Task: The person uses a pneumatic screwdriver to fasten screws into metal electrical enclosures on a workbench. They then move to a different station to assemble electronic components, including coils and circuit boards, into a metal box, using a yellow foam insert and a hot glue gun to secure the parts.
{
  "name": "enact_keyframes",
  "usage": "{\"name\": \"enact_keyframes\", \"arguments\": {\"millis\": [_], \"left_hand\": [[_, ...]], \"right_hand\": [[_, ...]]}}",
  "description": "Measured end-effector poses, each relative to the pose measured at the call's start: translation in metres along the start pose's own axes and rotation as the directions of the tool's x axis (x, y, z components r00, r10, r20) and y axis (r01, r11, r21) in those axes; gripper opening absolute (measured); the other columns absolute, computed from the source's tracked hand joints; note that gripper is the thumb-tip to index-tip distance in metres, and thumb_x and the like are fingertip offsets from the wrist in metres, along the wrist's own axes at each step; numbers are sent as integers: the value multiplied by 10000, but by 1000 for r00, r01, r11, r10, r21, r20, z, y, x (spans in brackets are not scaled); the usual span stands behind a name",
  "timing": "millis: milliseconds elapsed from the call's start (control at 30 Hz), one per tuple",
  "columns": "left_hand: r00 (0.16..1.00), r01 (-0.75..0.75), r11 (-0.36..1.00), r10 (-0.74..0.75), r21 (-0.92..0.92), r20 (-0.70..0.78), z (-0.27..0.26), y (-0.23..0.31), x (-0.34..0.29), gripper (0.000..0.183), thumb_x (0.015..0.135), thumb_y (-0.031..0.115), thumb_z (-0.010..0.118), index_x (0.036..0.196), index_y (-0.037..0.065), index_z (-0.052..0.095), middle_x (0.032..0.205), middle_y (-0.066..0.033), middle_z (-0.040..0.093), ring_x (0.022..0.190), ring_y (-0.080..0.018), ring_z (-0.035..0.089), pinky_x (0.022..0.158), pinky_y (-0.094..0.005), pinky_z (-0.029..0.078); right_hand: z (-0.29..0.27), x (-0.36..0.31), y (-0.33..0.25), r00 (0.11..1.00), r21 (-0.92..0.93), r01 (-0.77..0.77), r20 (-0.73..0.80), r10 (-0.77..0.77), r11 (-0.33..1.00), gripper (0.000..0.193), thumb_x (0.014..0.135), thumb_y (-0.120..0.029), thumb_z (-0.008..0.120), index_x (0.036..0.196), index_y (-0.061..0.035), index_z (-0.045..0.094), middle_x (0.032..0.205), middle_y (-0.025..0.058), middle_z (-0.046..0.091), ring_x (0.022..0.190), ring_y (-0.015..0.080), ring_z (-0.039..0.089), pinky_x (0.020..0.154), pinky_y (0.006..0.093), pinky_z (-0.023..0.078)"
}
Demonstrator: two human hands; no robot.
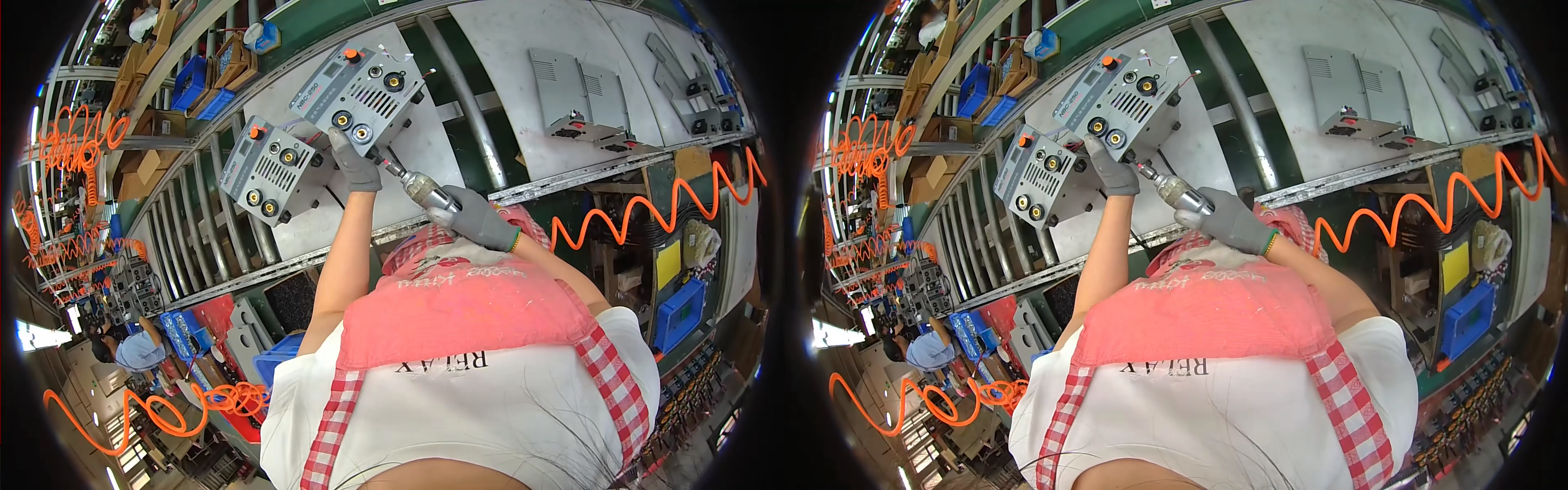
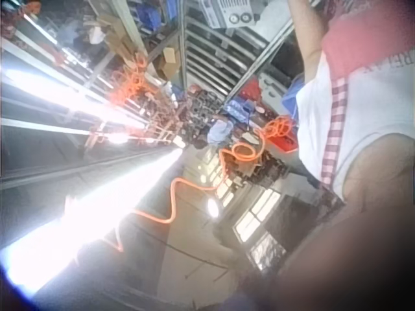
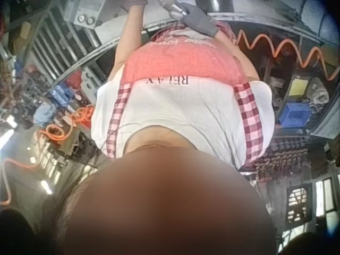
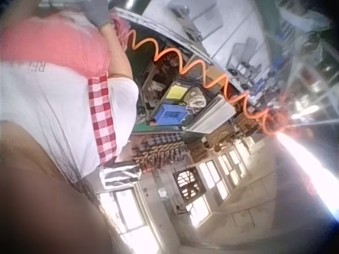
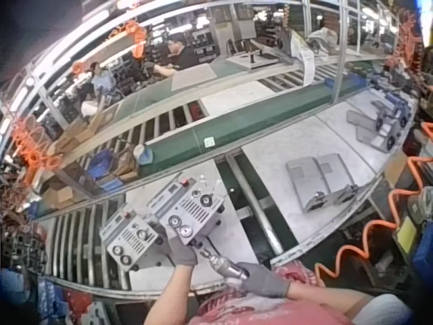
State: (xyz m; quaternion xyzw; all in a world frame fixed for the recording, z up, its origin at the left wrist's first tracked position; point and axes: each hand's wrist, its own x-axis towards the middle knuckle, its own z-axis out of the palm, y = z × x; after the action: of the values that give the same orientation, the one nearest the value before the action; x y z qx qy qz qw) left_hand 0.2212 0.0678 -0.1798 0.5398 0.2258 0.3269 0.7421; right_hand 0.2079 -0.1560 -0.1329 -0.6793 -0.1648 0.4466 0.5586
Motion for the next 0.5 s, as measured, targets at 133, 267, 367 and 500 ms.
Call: {"name": "enact_keyframes", "arguments": {"millis": [133,267,367,500], "left_hand": [[999,41,999,-40,-23,25,-12,-10,6,433,963,503,381,1180,146,495,986,33,572,785,-81,540,576,-238,397],[1000,14,1000,-14,-15,4,-5,-4,2,414,957,501,399,1148,149,502,964,36,575,744,-72,534,545,-233,384],[1000,30,999,-30,-18,9,-7,-3,1,423,951,505,414,1153,147,513,989,27,578,781,-81,545,584,-242,404],[994,98,993,-95,-71,44,-15,-9,5,464,946,501,438,1218,132,512,1080,1,575,927,-111,561,747,-276,447]], "right_hand": [[1,0,1,997,-24,72,-2,-72,997,343,869,-299,635,1085,-41,572,740,13,567,594,77,521,547,261,444],[1,1,1,1000,4,11,8,-11,1000,458,847,-393,678,1080,-8,592,745,16,567,583,72,521,546,253,441],[1,3,1,1000,-19,-10,-8,10,1000,453,845,-391,682,1074,-10,594,731,15,566,554,74,520,528,253,439],[2,1,-4,1000,-28,2,-15,-2,1000,450,841,-402,682,1049,-13,594,725,22,570,556,83,529,533,258,444]]}}
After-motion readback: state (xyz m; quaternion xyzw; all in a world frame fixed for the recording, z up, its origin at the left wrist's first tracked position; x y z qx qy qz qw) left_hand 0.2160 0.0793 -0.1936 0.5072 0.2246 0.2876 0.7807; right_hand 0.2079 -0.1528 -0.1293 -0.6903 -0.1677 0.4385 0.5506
